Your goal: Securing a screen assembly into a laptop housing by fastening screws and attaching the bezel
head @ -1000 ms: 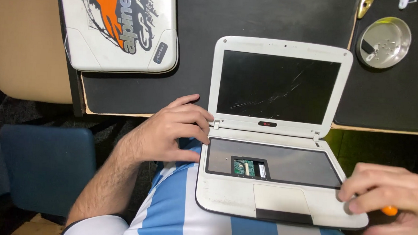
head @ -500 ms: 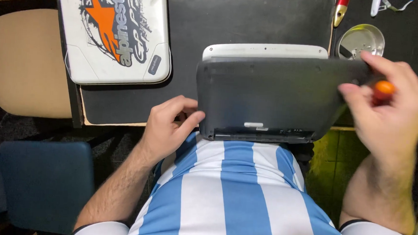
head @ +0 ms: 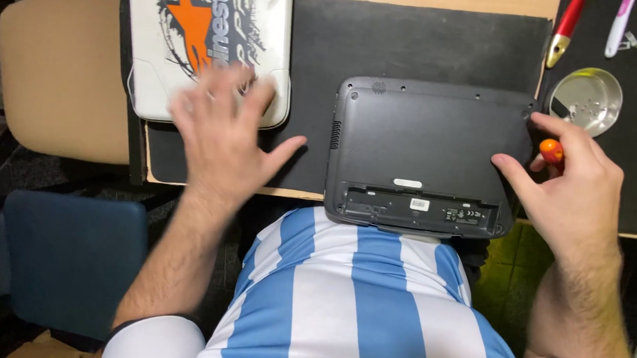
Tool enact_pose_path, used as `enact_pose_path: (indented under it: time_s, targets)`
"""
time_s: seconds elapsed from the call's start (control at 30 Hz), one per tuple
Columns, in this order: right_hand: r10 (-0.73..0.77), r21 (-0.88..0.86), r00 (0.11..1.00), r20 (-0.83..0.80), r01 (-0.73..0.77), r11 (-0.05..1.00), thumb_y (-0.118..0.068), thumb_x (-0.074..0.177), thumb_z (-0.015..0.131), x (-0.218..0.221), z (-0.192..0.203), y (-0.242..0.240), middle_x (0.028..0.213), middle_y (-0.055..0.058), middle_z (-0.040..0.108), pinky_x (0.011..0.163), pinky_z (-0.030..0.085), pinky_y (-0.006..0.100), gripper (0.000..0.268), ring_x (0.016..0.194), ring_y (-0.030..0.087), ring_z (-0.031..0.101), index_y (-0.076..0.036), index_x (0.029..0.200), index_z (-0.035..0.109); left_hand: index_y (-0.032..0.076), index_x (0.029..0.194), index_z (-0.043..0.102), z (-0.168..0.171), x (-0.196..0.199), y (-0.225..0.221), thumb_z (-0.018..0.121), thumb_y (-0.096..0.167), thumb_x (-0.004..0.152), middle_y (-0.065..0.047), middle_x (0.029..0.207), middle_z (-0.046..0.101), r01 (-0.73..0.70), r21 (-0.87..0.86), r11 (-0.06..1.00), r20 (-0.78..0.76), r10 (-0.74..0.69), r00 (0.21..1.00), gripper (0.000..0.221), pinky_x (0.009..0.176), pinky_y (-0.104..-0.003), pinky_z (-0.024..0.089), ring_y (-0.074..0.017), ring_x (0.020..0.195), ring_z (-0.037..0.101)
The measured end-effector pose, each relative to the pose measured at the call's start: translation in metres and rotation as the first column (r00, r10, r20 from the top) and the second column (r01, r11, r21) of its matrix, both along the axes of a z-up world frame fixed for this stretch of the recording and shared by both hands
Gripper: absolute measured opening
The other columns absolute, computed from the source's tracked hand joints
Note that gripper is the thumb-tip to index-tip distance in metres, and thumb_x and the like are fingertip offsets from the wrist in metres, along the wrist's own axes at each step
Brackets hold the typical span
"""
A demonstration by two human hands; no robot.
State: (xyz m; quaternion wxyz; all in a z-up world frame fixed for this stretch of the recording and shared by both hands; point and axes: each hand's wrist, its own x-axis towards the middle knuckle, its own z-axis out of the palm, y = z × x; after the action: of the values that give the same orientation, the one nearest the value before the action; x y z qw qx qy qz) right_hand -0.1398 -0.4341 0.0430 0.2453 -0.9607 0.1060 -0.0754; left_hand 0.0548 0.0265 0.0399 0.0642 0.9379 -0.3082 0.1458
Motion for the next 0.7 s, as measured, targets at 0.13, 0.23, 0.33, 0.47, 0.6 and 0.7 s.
enact_pose_path:
  time_s: [0.13, 0.23, 0.33, 0.47, 0.6, 0.7]
  targets:
    - [0.168, -0.223, 0.982, 0.087, -0.146, 0.964, -0.013, 0.116, 0.114, 0.037, 0.027, 0.015, 0.149, 0.032, 0.084, 0.124, 0.064, 0.052, 0.059, 0.138, 0.046, 0.080, 0.013, 0.162, 0.088, 0.026, 0.201, 0.035, 0.010, 0.023, 0.008, 0.109, 0.102, 0.085, -0.023, 0.203, 0.009, -0.087, 0.171, 0.981, -0.235, 0.127, 0.964, 0.157, 0.133, -0.106, 0.013, -0.0641, 0.182, 0.003]
    - [0.359, -0.073, 0.929, 0.090, -0.354, 0.932, 0.007, 0.126, 0.090, 0.099, 0.048, 0.049, 0.140, 0.029, 0.084, 0.118, 0.063, 0.051, 0.022, 0.128, 0.042, 0.080, 0.011, 0.147, 0.087, 0.014, 0.196, 0.052, -0.006, 0.029, 0.009, 0.098, 0.101, 0.099, -0.033, 0.197, 0.024, -0.068, 0.205, 0.976, -0.071, 0.085, 0.994, 0.138, 0.128, -0.103, 0.027, -0.0680, 0.176, 0.020]
    - [0.505, 0.084, 0.861, 0.053, -0.508, 0.857, 0.005, 0.122, 0.073, 0.182, 0.049, 0.090, 0.140, 0.022, 0.085, 0.116, 0.060, 0.052, 0.016, 0.128, 0.040, 0.081, 0.005, 0.137, 0.078, 0.014, 0.194, 0.045, -0.020, 0.031, 0.011, 0.088, 0.106, 0.109, -0.040, 0.191, 0.037, -0.049, 0.301, 0.952, 0.050, 0.035, 0.998, 0.133, 0.129, -0.091, 0.047, -0.0727, 0.169, 0.042]
    - [0.424, 0.426, 0.905, 0.038, -0.398, 0.812, -0.022, 0.134, 0.068, 0.309, -0.006, 0.138, 0.117, 0.003, 0.071, 0.100, 0.065, 0.039, 0.013, 0.109, 0.019, 0.071, -0.015, 0.124, 0.066, 0.013, 0.183, 0.062, -0.032, 0.037, 0.015, 0.072, 0.119, 0.113, -0.043, 0.174, 0.058, -0.021, 0.345, 0.939, 0.302, -0.090, 0.949, 0.127, 0.118, -0.080, 0.062, -0.0712, 0.151, 0.062]
    - [0.205, 0.895, 0.964, -0.168, 0.062, 0.442, -0.046, 0.103, 0.075, 0.365, 0.009, 0.193, 0.102, -0.010, 0.082, 0.094, 0.084, 0.031, 0.023, 0.095, 0.006, 0.089, -0.026, 0.113, 0.073, 0.013, 0.167, 0.072, -0.035, 0.039, 0.019, 0.058, 0.111, 0.120, -0.041, 0.165, 0.068, 0.028, 0.276, 0.961, 0.378, -0.135, 0.916, 0.110, 0.114, -0.074, 0.066, -0.0703, 0.143, 0.068]
    - [0.213, 0.896, 0.946, -0.244, 0.136, 0.423, -0.027, 0.101, 0.072, 0.369, 0.022, 0.194, 0.086, -0.014, 0.065, 0.086, 0.072, 0.022, 0.015, 0.083, 0.001, 0.068, -0.028, 0.090, 0.062, 0.010, 0.167, 0.067, -0.021, 0.036, 0.025, 0.053, 0.105, 0.122, -0.041, 0.168, 0.066, 0.066, 0.222, 0.973, 0.335, -0.140, 0.932, 0.106, 0.115, -0.073, 0.068, -0.0687, 0.145, 0.071]
